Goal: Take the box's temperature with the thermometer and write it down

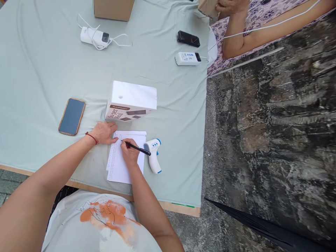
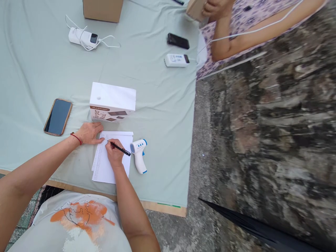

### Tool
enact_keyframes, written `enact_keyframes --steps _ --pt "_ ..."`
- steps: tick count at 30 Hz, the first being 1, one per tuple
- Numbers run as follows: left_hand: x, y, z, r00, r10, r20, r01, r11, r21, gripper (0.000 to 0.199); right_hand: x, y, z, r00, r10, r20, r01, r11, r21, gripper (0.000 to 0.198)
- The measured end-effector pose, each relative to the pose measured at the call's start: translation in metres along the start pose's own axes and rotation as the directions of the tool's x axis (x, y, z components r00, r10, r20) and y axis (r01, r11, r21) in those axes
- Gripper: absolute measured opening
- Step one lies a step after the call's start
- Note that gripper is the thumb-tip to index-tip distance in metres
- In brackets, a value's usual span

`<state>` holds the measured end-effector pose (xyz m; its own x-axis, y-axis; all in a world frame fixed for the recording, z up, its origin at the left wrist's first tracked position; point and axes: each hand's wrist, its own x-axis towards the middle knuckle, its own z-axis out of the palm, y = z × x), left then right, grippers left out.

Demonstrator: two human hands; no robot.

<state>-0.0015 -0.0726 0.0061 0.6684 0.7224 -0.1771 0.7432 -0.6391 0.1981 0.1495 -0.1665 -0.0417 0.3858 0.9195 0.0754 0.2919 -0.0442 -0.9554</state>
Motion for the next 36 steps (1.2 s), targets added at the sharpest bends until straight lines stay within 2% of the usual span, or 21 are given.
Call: enact_keyframes --steps 8,18,23,27,32,36 --pt "0.000 -0.001 0.002 0.999 0.012 -0.033 -0.012 1.000 0.005 0.041 -0.001 -0.001 0.000 1.000 0.025 -0.019 -0.024 1.000 0.012 0.017" --pt "0.000 -0.001 0.001 1.000 -0.001 -0.001 0.001 1.000 0.001 0.042 -0.001 0.000 0.000 0.999 0.041 -0.021 -0.041 0.999 -0.003 0.017" --pt "0.000 -0.001 0.001 1.000 0.005 -0.017 -0.005 1.000 -0.015 0.042 -0.002 -0.001 0.001 0.998 0.054 -0.018 -0.054 0.998 0.017 0.015" --pt "0.000 -0.001 0.000 1.000 0.001 -0.006 -0.001 1.000 -0.005 0.041 -0.002 -0.001 0.001 0.997 0.048 -0.061 -0.044 0.996 0.074 0.014" --pt "0.000 -0.003 0.003 1.000 0.006 -0.027 -0.006 1.000 -0.011 0.040 0.000 -0.008 -0.004 0.994 -0.064 -0.088 0.067 0.997 0.028 0.019" --pt "0.000 -0.005 0.006 0.997 0.022 -0.077 -0.025 0.999 -0.032 0.034 0.005 -0.016 -0.017 0.961 -0.273 -0.044 0.266 0.957 -0.115 0.022"
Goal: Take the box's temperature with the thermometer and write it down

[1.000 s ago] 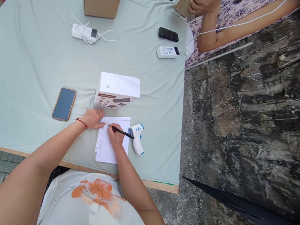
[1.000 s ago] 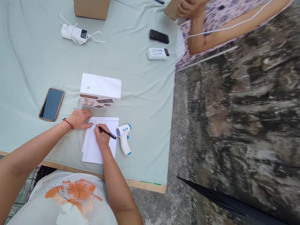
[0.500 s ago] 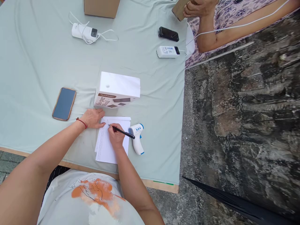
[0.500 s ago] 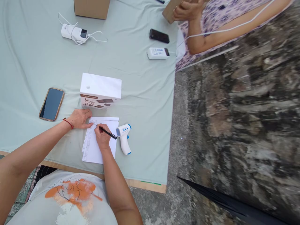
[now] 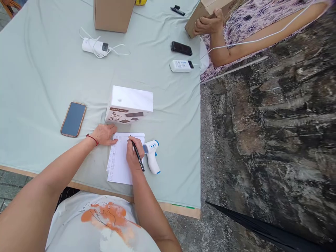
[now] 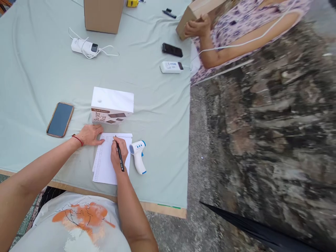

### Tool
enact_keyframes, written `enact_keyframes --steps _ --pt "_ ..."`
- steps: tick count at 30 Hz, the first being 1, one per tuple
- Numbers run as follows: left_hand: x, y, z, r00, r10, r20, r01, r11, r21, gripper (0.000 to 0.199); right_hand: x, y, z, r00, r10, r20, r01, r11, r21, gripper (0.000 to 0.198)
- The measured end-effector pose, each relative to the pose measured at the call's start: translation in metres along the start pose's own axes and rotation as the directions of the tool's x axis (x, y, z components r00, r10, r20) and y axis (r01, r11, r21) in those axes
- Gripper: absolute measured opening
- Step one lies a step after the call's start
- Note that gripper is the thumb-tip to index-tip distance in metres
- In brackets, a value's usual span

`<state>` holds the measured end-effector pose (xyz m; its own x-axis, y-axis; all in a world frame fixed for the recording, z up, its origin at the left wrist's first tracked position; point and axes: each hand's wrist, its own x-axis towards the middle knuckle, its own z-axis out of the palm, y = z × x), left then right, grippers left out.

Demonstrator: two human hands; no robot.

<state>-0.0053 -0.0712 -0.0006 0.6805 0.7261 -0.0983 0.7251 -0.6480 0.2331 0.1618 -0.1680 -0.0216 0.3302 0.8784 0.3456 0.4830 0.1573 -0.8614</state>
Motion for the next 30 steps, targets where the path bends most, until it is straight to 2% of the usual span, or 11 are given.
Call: enact_keyframes --steps 3,5,8,10,12,14,18,21,24,26,30 --pt "-0.004 -0.003 0.002 0.994 -0.017 -0.104 0.013 0.999 -0.045 0.023 0.002 0.011 -0.013 0.980 -0.165 0.111 0.179 0.976 -0.121 0.028" --pt "-0.006 -0.006 0.003 0.966 -0.109 -0.233 0.083 0.989 -0.119 0.021 -0.001 0.023 -0.021 0.957 -0.226 0.180 0.261 0.943 -0.204 0.037" --pt "-0.008 -0.013 0.005 0.844 -0.354 -0.403 0.235 0.919 -0.315 0.024 -0.008 0.038 -0.030 0.937 -0.245 0.249 0.318 0.891 -0.323 0.045" --pt "-0.006 -0.018 0.005 0.733 -0.521 -0.439 0.332 0.836 -0.438 0.021 -0.012 0.041 -0.034 0.926 -0.227 0.302 0.331 0.871 -0.362 0.049" --pt "-0.003 -0.022 0.005 0.666 -0.599 -0.444 0.365 0.782 -0.506 0.019 -0.014 0.039 -0.038 0.918 -0.216 0.334 0.336 0.870 -0.360 0.052" --pt "0.001 -0.024 0.004 0.696 -0.571 -0.437 0.335 0.795 -0.506 0.048 -0.014 0.033 -0.043 0.926 -0.232 0.299 0.333 0.876 -0.349 0.051" --pt "0.005 -0.026 -0.001 0.825 -0.467 -0.319 0.313 0.847 -0.430 0.095 -0.013 0.030 -0.065 0.973 -0.216 0.085 0.231 0.876 -0.424 0.035" --pt "0.004 -0.027 -0.004 0.856 -0.447 -0.260 0.326 0.857 -0.399 0.098 -0.017 0.044 -0.086 0.998 -0.053 -0.016 0.035 0.833 -0.551 0.050" --pt "0.004 -0.028 -0.007 0.854 -0.448 -0.263 0.326 0.857 -0.399 0.094 -0.025 0.062 -0.099 0.977 0.206 0.052 -0.133 0.787 -0.602 0.065" --pt "0.005 -0.029 -0.008 0.852 -0.456 -0.258 0.331 0.850 -0.410 0.094 -0.028 0.069 -0.100 0.943 0.323 0.081 -0.221 0.789 -0.573 0.059" --pt "0.007 -0.031 -0.006 0.855 -0.459 -0.242 0.319 0.832 -0.454 0.093 -0.021 0.054 -0.087 0.906 0.422 0.033 -0.382 0.849 -0.365 0.056"
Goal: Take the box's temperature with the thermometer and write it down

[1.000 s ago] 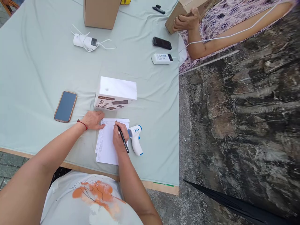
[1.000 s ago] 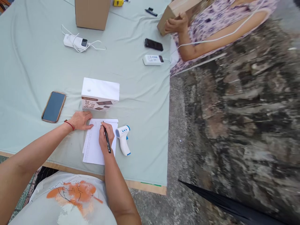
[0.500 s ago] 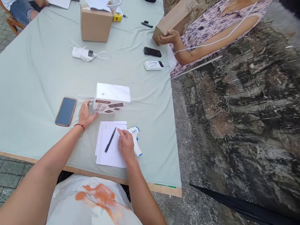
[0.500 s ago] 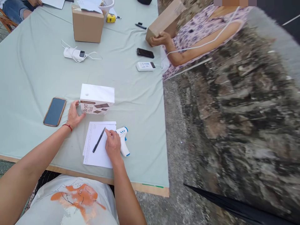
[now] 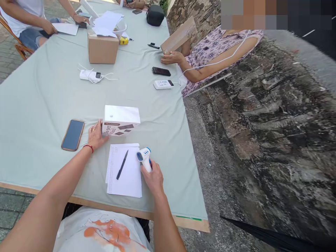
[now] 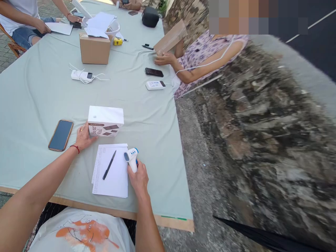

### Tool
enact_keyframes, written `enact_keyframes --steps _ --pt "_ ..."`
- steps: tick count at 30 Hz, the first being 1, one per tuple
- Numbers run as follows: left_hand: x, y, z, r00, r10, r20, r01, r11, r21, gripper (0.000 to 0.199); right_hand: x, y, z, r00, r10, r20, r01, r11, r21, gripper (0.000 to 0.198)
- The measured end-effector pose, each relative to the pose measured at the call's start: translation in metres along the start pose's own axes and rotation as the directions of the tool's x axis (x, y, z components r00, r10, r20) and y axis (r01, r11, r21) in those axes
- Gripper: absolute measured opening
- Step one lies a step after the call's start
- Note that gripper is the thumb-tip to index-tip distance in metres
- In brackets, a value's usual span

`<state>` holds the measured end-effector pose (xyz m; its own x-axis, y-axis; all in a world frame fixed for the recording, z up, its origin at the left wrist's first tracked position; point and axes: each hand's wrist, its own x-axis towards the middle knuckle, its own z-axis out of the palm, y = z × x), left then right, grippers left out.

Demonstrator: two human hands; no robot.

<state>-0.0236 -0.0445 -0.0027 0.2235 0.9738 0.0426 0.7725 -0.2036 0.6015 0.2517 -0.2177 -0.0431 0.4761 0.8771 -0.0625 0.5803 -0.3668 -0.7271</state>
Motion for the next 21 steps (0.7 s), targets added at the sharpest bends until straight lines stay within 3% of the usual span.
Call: enact_keyframes --steps 3,6,8,10,14,21 --pt "-0.001 -0.004 0.001 0.999 0.009 -0.032 -0.010 1.000 -0.027 0.088 -0.001 -0.036 0.005 0.994 0.022 0.105 -0.056 0.941 0.335 0.048" --pt "-0.003 -0.008 0.002 0.996 0.012 -0.091 -0.017 0.999 -0.049 0.072 -0.001 -0.074 0.014 0.951 -0.053 0.305 -0.155 0.773 0.615 0.035" --pt "-0.004 -0.010 0.003 0.992 -0.001 -0.124 -0.007 0.998 -0.064 0.063 0.000 -0.095 0.022 0.936 -0.081 0.344 -0.208 0.661 0.721 0.035" --pt "-0.005 -0.010 0.003 0.991 -0.002 -0.136 -0.006 0.998 -0.059 0.060 0.002 -0.112 0.031 0.937 -0.073 0.341 -0.233 0.597 0.767 0.037" --pt "-0.006 -0.009 0.003 0.991 0.013 -0.131 -0.016 1.000 -0.019 0.058 0.008 -0.132 0.044 0.937 -0.028 0.349 -0.272 0.570 0.775 0.042" --pt "-0.007 -0.007 0.005 0.986 0.053 -0.155 -0.054 0.999 -0.006 0.064 0.008 -0.138 0.051 0.920 0.011 0.391 -0.337 0.531 0.777 0.051"
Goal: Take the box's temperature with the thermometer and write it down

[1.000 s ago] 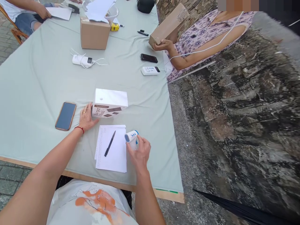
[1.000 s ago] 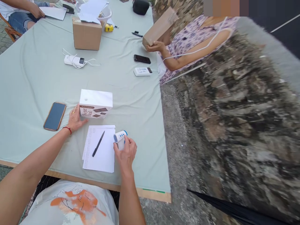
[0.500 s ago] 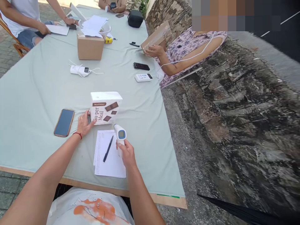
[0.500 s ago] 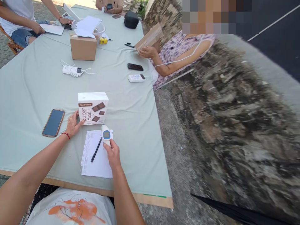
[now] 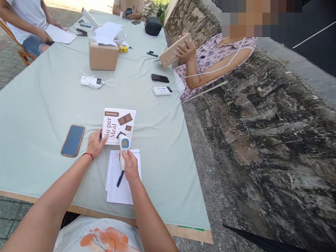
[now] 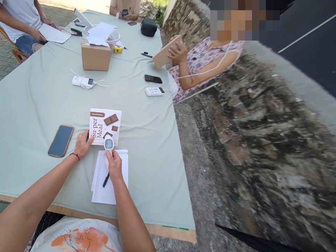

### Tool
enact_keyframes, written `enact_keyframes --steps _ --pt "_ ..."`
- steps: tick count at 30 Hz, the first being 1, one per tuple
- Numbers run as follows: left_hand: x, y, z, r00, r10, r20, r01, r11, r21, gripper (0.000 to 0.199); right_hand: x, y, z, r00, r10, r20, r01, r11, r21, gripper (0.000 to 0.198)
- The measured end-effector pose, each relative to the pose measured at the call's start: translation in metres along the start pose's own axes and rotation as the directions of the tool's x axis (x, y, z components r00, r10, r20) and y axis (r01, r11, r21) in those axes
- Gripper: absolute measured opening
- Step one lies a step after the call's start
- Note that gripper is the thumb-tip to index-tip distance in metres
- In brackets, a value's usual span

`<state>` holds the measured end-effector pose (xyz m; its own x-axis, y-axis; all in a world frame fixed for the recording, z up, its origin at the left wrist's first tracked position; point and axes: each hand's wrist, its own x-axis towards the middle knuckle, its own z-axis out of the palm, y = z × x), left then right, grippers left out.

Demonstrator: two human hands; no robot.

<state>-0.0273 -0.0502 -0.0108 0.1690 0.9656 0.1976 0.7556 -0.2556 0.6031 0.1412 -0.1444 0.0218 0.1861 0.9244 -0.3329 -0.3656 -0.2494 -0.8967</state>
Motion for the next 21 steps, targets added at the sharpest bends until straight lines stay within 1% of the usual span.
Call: enact_keyframes --steps 8,15,18,21 --pt "-0.0008 -0.0013 0.0045 0.999 0.022 -0.049 -0.023 0.999 -0.025 0.065 -0.0012 -0.0013 0.0007 0.999 0.035 0.000 -0.035 0.999 0.021 0.051" --pt "-0.0002 -0.0015 0.0048 0.999 0.021 -0.037 -0.021 1.000 -0.004 0.061 0.0024 0.0043 -0.0022 1.000 0.018 -0.003 -0.018 1.000 -0.003 0.052" --pt "-0.0004 -0.0021 0.0053 0.999 0.024 -0.033 -0.024 1.000 -0.009 0.064 0.0025 0.0075 -0.0014 1.000 -0.003 -0.005 0.003 1.000 -0.011 0.050" --pt "-0.0003 -0.0033 0.0054 0.999 0.013 -0.030 -0.014 1.000 -0.023 0.066 0.0020 0.0079 -0.0001 1.000 0.003 0.004 -0.003 1.000 0.022 0.048"
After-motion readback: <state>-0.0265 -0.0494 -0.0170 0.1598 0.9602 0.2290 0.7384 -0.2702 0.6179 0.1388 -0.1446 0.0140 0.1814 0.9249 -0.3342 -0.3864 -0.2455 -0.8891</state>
